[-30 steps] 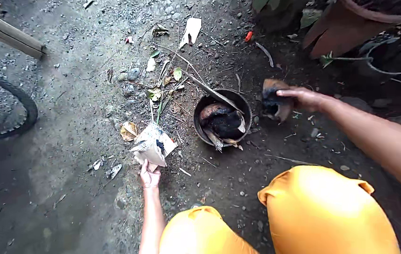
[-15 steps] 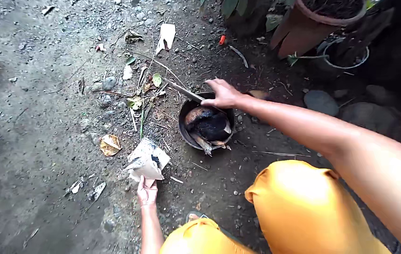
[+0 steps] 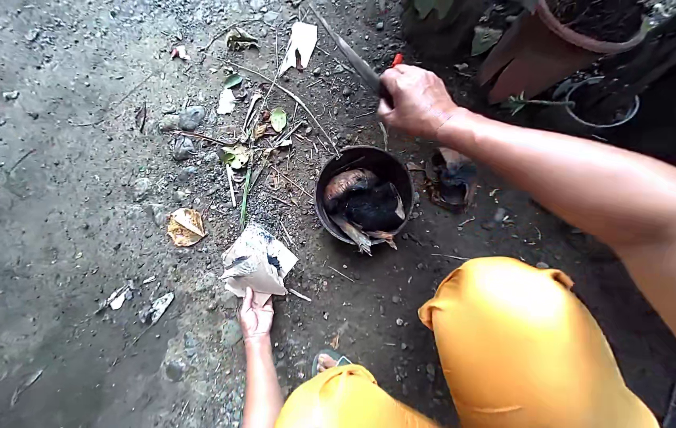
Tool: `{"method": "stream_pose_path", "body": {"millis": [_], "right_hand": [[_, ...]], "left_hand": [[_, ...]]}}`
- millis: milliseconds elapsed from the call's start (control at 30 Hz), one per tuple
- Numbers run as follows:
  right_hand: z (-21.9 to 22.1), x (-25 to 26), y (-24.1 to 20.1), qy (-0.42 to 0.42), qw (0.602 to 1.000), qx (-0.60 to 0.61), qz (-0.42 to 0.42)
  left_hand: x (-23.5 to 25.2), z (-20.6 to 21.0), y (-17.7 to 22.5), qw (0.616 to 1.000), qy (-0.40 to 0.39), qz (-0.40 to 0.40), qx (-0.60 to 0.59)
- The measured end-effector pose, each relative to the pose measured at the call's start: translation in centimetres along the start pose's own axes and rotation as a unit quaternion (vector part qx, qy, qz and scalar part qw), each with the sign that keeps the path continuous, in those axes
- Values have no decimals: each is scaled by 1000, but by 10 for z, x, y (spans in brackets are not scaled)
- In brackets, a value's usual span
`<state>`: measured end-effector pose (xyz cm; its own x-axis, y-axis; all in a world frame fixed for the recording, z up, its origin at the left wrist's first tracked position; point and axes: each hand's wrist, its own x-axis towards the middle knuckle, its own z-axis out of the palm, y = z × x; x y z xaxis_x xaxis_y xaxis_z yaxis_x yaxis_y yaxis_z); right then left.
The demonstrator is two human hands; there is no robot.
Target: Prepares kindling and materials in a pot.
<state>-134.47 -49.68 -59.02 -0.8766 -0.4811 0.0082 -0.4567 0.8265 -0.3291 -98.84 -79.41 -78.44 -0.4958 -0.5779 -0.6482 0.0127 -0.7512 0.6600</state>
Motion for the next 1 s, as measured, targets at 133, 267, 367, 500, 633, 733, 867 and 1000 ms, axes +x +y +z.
{"method": "stream_pose_path", "body": {"millis": [133,267,367,500,633,733,867,1000], "right_hand": [[12,-13,87,-88,986,-68,126],[48,-29,119,-69,990,-36,116],[84,-39,71,-43,997,29,-51],[134,-33,1,-179,969,-14,-168],[134,-11,-29,-250,946,-109,-175],[126,-9,-18,-187,948,-119,-230],[103,-26,14,66,962,-29,-262],[31,-58,60,45,997,12,-66]], "left_hand": [[5,3,-1,1000,-8,-6,5],[3,7,0,1000,-18,-9,3],[1,7,-2,1000,-24,-9,13],[-8,14,0,1000,-24,1,7],[-20,21,4,999,-33,18,6],[-24,19,4,999,-33,22,3],[-21,18,3,999,-22,23,5],[-17,24,6,1000,-18,19,14]]}}
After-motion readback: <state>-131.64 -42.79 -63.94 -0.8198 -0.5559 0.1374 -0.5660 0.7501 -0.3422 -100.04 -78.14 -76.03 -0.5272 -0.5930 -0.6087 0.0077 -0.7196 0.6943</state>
